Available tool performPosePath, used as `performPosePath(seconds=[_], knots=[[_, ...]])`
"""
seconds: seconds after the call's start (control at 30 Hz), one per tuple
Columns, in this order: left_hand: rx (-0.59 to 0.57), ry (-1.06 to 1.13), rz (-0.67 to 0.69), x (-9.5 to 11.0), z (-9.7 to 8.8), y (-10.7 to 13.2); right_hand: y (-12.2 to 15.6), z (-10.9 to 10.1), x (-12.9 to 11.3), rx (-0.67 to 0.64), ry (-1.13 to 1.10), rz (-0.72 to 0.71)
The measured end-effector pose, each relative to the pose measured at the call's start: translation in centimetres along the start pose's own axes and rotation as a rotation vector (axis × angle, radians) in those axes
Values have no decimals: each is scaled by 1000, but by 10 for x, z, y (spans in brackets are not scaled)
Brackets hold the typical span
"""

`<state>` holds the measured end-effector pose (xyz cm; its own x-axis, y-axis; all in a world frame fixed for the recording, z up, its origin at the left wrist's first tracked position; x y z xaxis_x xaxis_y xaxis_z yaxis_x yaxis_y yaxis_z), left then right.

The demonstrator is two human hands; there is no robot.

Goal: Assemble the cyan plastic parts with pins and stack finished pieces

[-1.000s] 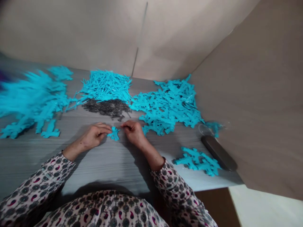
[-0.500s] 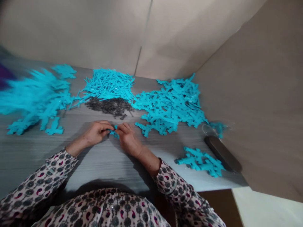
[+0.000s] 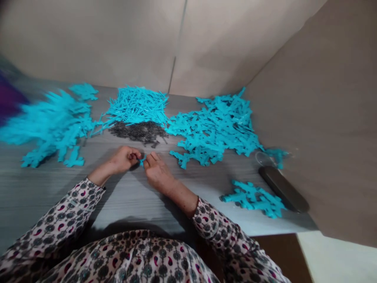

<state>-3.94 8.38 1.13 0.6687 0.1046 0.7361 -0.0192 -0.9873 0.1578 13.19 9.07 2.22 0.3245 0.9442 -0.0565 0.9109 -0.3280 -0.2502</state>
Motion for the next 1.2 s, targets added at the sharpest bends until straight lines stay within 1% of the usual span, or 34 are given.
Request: performPosePath(seconds=[0.17, 0.33, 0.4, 0.5, 0.6, 0.7, 0.77, 0.87, 0.97, 1.1, 1.2], knots=[[-52, 12, -38, 1, -6, -10, 2, 1, 0, 52, -42, 40], [-91, 11, -19, 3, -10, -13, 5, 1, -2, 88, -69, 82], [-94, 11, -10, 3, -10, -14, 4, 2, -2, 75, -66, 85], [-94, 18, -5, 1, -9, -16, 2, 3, -2, 20, -38, 59], [-128, 94, -37, -4, -11, -16, 1, 2, -2, -12, 9, 27], [-181, 243, -38, -10, -18, -12, 1, 2, -3, 1, 45, 1], [-168, 300, -18, -13, -23, -6, 1, 2, -4, 13, 58, -16], [-113, 308, -20, -12, -27, 3, 1, 1, -5, 12, 61, -18], [-82, 285, -32, -8, -23, 9, 1, 1, -6, 7, 32, 1], [-33, 226, -23, -5, -18, 10, 2, -1, -7, 9, -2, 19], [-44, 202, -32, -6, -19, 8, 0, -2, -8, -6, 15, 15]])
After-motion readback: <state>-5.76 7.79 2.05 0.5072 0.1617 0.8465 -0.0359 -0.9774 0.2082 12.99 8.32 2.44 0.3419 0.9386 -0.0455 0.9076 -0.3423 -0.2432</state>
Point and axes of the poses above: each hand's wrist, its own y-axis away from the middle knuckle, its own z-axis out of the palm, x = y × z, the point moved 2 cm from there along -y, towards the middle knuckle, and after that the axes turned 6 degrees about -z, right-handed, at the moved point
